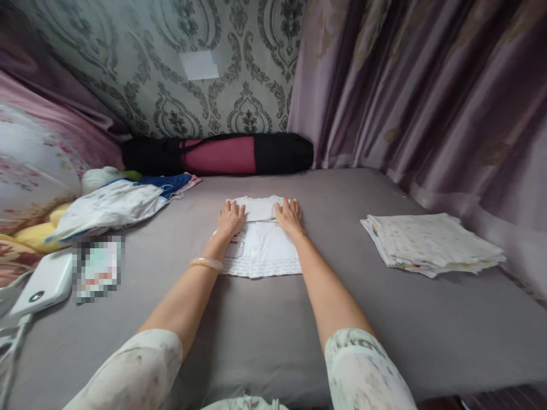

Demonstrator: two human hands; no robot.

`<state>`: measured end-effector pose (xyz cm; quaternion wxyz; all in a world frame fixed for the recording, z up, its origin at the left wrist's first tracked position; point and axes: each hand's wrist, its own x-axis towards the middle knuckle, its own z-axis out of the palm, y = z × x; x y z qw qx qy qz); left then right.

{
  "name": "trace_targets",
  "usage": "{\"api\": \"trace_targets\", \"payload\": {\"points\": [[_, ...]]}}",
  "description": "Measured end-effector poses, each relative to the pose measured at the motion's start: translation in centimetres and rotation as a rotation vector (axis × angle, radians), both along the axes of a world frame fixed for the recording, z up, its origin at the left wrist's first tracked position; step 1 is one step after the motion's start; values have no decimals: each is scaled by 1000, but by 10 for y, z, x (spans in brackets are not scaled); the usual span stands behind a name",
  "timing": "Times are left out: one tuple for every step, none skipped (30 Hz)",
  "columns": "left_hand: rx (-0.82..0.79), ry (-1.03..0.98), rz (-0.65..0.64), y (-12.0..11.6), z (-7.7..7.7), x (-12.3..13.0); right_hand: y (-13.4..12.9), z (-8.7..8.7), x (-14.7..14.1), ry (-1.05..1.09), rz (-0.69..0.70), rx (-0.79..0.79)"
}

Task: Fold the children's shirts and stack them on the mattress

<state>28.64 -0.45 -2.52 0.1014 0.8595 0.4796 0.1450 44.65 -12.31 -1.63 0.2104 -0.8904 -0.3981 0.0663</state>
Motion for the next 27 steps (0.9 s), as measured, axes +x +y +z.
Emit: {"api": "trace_targets", "payload": {"points": [[-5,6,3,1,1,-4,-7,2,3,15,-10,19],[-10,18,8,1,3,-9,-15,3,6,18,-18,31],[-13,34,20,2,4,-16,-23,3,8,13,-17,36],[-11,53,35,2,6,-23,-32,3,9,5,-9,36],[-6,76,42,1,7,-32,-41,1,10,-1,5,33],[1,98,32,1,9,-41,-50,0,9,-5,25,29],[4,118,10,-1,10,-50,-58,-1,9,-9,45,24],[0,131,-20,-3,12,-59,-66,-3,7,-13,60,18],[-10,136,-51,-5,14,-67,-72,-3,5,-17,71,9],[-27,134,-75,-7,15,-75,-78,-3,3,-23,80,0],[-51,125,-84,-9,17,-82,-84,-3,1,-30,88,-9],[-81,115,-76,-12,19,-88,-89,-2,-2,-36,90,-15],[-115,103,-57,-15,20,-93,-94,0,-5,-38,90,-21],[-149,92,-40,-18,21,-99,-99,2,-7,-36,87,-25],[-178,80,-26,-20,22,-103,-104,4,-10,-30,82,-27],[-201,64,-19,-23,22,-108,-109,6,-12,-20,80,-28],[-217,44,-19,-25,22,-113,-114,8,-14,-3,80,-30],[-229,17,-25,-28,22,-118,-120,9,-16,15,84,-28],[-241,-14,-31,-30,22,-122,-126,10,-18,34,94,-23],[-262,-49,-37,-33,23,-127,-132,11,-19,54,109,-12],[-294,-87,-43,-36,24,-133,-137,12,-20,72,131,4],[-342,-127,-59,-38,25,-138,-143,12,-21,90,160,22],[-406,-168,-89,-41,27,-143,-148,13,-21,108,198,40],[-479,-208,-135,-43,29,-148,-154,14,-22,128,241,54],[-551,-244,-194,-46,31,-154,-159,14,-22,151,284,61],[-605,-272,-256,-48,34,-159,-164,15,-22,173,325,63],[-632,-288,-315,-50,36,-163,-169,16,-22,194,363,60]]}}
